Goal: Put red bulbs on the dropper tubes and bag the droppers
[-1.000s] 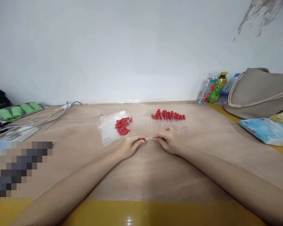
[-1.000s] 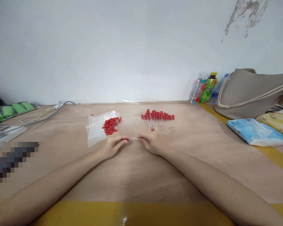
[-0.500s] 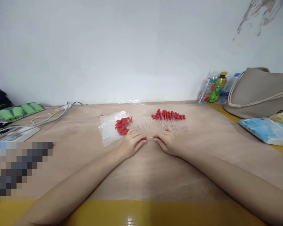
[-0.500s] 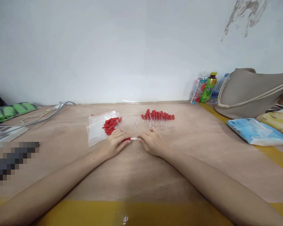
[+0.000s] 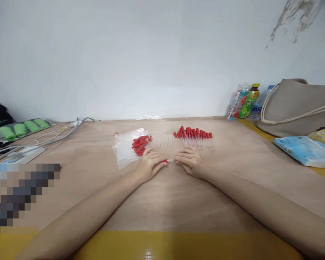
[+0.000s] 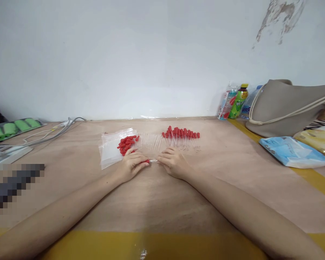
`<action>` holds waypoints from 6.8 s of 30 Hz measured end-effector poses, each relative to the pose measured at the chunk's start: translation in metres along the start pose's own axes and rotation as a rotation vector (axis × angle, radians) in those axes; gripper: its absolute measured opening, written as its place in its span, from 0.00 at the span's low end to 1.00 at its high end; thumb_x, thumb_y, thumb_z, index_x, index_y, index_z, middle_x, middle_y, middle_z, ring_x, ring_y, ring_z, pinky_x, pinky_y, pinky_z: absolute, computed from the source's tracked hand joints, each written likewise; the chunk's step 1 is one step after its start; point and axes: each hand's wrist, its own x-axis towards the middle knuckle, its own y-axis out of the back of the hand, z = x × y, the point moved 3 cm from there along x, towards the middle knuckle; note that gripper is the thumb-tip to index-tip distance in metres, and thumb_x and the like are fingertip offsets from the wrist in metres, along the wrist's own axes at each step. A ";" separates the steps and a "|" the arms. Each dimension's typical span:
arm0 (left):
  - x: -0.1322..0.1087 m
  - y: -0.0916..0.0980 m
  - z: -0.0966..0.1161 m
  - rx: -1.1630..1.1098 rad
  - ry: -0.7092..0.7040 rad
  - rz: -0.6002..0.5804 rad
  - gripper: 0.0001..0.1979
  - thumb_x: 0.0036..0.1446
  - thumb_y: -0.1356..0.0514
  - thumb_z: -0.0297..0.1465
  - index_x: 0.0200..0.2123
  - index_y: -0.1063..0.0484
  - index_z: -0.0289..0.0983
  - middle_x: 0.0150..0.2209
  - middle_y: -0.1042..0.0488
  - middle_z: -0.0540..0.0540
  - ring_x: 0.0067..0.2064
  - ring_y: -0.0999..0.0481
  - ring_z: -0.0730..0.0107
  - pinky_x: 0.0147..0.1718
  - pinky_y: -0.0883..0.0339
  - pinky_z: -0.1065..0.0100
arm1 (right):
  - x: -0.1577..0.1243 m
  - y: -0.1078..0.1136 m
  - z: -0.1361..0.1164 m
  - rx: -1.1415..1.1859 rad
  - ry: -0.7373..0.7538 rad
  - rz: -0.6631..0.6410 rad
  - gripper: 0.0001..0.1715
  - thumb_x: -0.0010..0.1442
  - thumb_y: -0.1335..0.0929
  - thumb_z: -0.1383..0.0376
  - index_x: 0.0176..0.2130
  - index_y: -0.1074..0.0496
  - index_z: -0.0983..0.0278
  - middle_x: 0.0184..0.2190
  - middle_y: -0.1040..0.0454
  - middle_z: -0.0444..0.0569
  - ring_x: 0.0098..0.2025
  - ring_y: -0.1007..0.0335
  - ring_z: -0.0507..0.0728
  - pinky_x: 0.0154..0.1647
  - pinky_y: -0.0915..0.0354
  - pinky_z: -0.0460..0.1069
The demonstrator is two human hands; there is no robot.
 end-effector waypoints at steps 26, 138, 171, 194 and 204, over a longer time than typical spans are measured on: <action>0.000 -0.004 0.002 0.014 -0.182 0.031 0.05 0.58 0.46 0.30 0.36 0.32 0.37 0.34 0.25 0.48 0.38 0.28 0.70 0.49 0.45 0.61 | 0.010 -0.006 -0.017 -0.064 -0.069 -0.157 0.14 0.60 0.41 0.66 0.28 0.30 0.67 0.23 0.31 0.48 0.31 0.40 0.52 0.36 0.45 0.48; -0.001 -0.007 0.002 0.022 0.149 0.028 0.10 0.54 0.43 0.32 0.38 0.29 0.35 0.42 0.31 0.42 0.44 0.32 0.63 0.44 0.36 0.62 | -0.017 0.005 0.008 -0.104 -0.275 -0.007 0.10 0.59 0.38 0.67 0.37 0.29 0.64 0.32 0.27 0.49 0.35 0.34 0.55 0.38 0.41 0.49; 0.000 -0.004 0.011 -0.159 0.125 -0.015 0.09 0.59 0.48 0.33 0.37 0.30 0.37 0.33 0.26 0.49 0.34 0.28 0.72 0.34 0.36 0.71 | -0.016 0.005 -0.001 -0.037 -0.117 0.007 0.09 0.59 0.38 0.69 0.38 0.30 0.63 0.33 0.26 0.48 0.34 0.34 0.52 0.37 0.43 0.50; -0.003 -0.006 0.007 -0.051 -0.057 0.055 0.11 0.58 0.45 0.34 0.40 0.30 0.36 0.34 0.25 0.47 0.36 0.27 0.71 0.36 0.33 0.70 | -0.007 0.006 -0.012 -0.154 -0.057 -0.061 0.10 0.60 0.40 0.68 0.35 0.30 0.67 0.29 0.29 0.50 0.32 0.38 0.54 0.33 0.42 0.50; -0.003 -0.002 0.010 -0.014 -0.227 0.128 0.10 0.57 0.45 0.29 0.42 0.30 0.36 0.39 0.24 0.45 0.43 0.27 0.68 0.45 0.34 0.63 | -0.014 0.004 -0.009 -0.096 0.107 0.053 0.13 0.57 0.38 0.72 0.43 0.31 0.66 0.40 0.26 0.52 0.45 0.33 0.57 0.47 0.35 0.55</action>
